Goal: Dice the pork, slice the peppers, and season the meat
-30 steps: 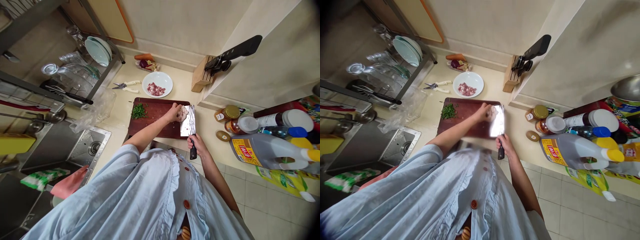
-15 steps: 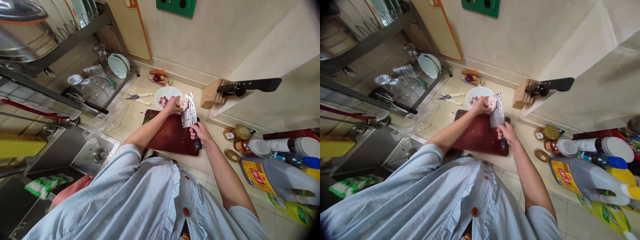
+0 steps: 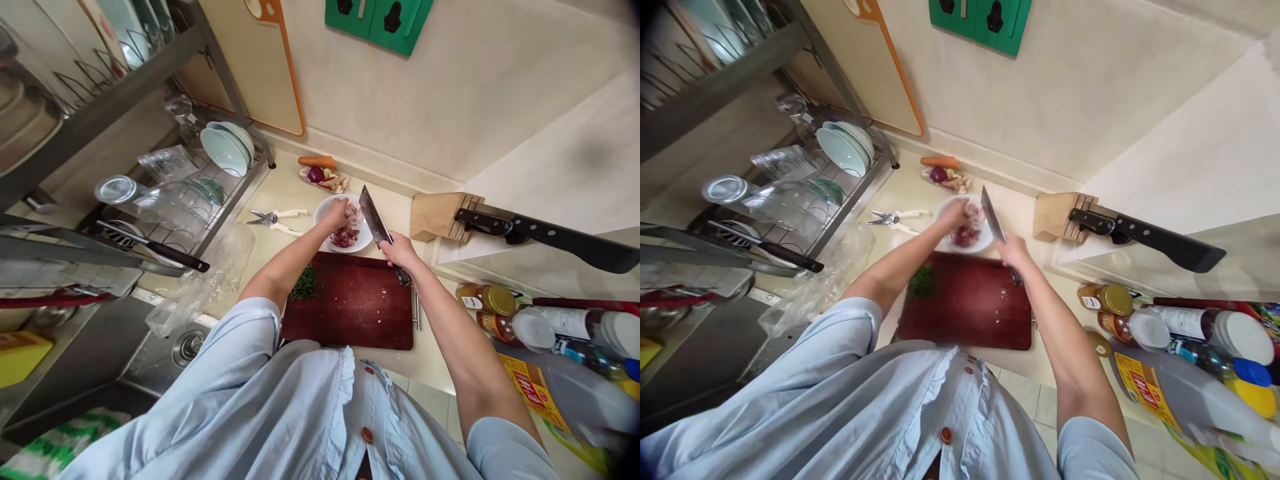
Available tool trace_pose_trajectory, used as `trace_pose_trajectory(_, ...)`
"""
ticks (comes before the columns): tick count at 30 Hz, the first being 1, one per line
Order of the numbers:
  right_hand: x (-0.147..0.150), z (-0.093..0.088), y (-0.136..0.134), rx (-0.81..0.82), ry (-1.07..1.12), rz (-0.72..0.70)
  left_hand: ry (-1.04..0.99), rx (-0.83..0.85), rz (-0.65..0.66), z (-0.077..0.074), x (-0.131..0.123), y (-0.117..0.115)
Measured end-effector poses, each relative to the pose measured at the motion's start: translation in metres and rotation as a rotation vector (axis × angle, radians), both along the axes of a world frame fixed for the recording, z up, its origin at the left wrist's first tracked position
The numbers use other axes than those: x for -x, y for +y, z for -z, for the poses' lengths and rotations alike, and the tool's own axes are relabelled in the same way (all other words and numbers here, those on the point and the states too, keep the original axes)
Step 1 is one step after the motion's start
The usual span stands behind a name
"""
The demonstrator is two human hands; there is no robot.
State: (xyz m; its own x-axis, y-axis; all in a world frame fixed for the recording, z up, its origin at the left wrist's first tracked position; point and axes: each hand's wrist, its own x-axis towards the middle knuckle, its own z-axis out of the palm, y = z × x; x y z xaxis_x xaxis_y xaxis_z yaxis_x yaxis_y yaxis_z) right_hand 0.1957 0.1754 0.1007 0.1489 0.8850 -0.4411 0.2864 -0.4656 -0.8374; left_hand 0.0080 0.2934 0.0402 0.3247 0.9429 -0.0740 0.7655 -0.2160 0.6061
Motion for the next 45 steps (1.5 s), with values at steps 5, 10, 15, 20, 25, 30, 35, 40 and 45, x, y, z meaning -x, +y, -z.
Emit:
trace_pose_trajectory(5, -0.007, -0.009, -0.01, -0.063, -0.086, 0.032, 0.115, -0.087, 0.057, 0.002, 0.007, 0.006)
trace_pose_trajectory(10, -0.012, -0.018, -0.055, -0.079, 0.018, 0.095, 0.085, -0.106, 0.066, -0.006, 0.011, 0.007)
trace_pose_trajectory(15, -0.02, -0.017, -0.141, -0.025, 0.253, 0.241, -0.061, -0.166, 0.21, -0.031, -0.007, -0.027)
trace_pose_trajectory(20, -0.034, -0.002, -0.236, 0.058, 0.378, 0.392, -0.093, -0.037, 0.721, -0.025, -0.046, -0.116)
trace_pose_trajectory(25, -0.045, 0.019, -0.292, 0.115, 0.408, 0.45, -0.016, -0.03, 0.693, 0.004, -0.077, -0.185)
trace_pose_trajectory(30, -0.048, 0.036, -0.314, 0.118, 0.466, 0.454, -0.055, 0.039, 0.702, -0.004, -0.059, -0.218)
trace_pose_trajectory(35, -0.065, 0.045, -0.329, 0.111, 0.514, 0.433, -0.012, 0.029, 0.376, -0.01, -0.03, -0.254)
trace_pose_trajectory(40, -0.071, 0.052, -0.321, 0.164, 0.572, 0.32, 0.014, 0.035, 0.184, 0.002, -0.049, -0.283)
trace_pose_trajectory(45, -0.055, 0.062, -0.308, 0.245, 0.622, 0.183, -0.018, -0.008, 0.051, 0.009, -0.063, -0.286)
